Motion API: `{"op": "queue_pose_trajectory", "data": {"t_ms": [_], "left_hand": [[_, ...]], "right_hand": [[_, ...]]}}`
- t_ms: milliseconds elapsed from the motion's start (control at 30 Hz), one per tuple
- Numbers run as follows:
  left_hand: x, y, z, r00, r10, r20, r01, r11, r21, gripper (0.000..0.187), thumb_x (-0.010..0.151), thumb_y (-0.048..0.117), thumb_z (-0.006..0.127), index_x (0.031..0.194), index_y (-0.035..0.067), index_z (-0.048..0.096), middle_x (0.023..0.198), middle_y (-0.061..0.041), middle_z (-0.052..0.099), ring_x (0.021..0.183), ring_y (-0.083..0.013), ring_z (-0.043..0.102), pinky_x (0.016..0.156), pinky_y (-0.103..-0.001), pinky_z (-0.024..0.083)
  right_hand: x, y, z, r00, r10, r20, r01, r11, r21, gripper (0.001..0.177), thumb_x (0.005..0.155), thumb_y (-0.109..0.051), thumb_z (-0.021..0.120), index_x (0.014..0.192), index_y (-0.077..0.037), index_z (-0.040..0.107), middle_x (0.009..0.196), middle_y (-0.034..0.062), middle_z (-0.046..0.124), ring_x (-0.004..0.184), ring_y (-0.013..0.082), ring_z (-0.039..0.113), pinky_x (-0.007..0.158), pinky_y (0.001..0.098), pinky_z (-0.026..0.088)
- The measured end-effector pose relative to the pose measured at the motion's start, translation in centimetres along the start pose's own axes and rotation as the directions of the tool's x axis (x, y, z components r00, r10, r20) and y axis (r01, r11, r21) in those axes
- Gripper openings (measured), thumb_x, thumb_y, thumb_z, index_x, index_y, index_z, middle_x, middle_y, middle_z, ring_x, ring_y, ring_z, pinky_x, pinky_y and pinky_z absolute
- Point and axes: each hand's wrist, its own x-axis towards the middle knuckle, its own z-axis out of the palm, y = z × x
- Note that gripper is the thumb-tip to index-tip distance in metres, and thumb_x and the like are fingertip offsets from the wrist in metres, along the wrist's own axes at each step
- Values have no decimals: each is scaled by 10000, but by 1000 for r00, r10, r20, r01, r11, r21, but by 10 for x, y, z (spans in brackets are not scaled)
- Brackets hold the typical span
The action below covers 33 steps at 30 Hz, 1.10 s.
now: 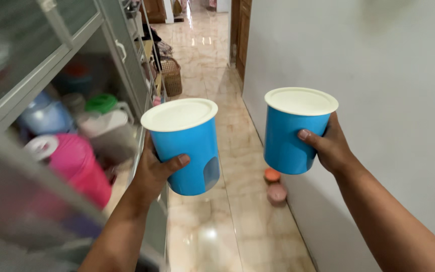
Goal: The person picks up multiple plastic containers from a kitchen counter and a storage shelf, carries them through a hallway, and places them on a wooden cabinet. The person handles purple, pink, blue, and yellow containers, as well as two glass jars with wooden lids.
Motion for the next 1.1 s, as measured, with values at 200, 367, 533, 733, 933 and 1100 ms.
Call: {"op": "queue_pose_trajectory", "data": {"t_ms": [200,367,533,733,933,1100], "left_hand": [[156,-109,-61,996,-84,-16,84,996,15,1086,723,330,866,1583,73,255,1487,-132,500,1392,-282,502,1136,-456,451],[305,-190,-102,990,-144,12,144,989,-19,1074,695,318,871,1566,88,284,1459,-135,526,1372,-300,520,1116,-472,475],[425,-264,-125,989,-144,42,145,989,-19,1046,689,277,874,1540,87,296,1430,-147,537,1330,-306,546,1079,-464,487],[574,-374,-156,984,-178,22,176,980,93,1045,657,299,867,1514,74,314,1380,-162,577,1260,-312,600,1020,-459,536],[708,-450,-195,974,-189,-124,199,977,82,1123,643,374,846,1558,110,249,1400,-154,536,1275,-300,578,1010,-463,534],[802,-509,-250,973,-169,-157,183,980,76,1105,658,374,858,1547,65,279,1411,-176,540,1288,-312,567,1020,-458,517]], "right_hand": [[167,85,9,1000,-18,-6,18,1000,5,1109,707,-440,832,1557,-47,238,1467,229,481,1374,389,496,1076,546,491],[294,142,1,995,36,-93,-41,998,-50,1106,683,-403,813,1558,-70,223,1469,216,469,1380,395,482,1074,566,476],[409,205,-16,983,83,-163,-103,988,-118,1127,654,-382,799,1566,-92,203,1461,221,475,1375,410,483,1055,587,473],[576,302,-38,991,31,-128,-43,995,-87,1141,644,-433,838,1542,-53,245,1453,260,486,1361,456,498,1065,599,487],[760,370,-42,995,71,-74,-78,991,-105,1184,624,-505,819,1548,-70,220,1424,241,488,1329,414,525,1010,558,529],[896,433,-22,1000,15,-2,-16,998,-67,1191,642,-516,835,1549,-34,232,1450,254,478,1353,411,501,1053,540,494]]}}
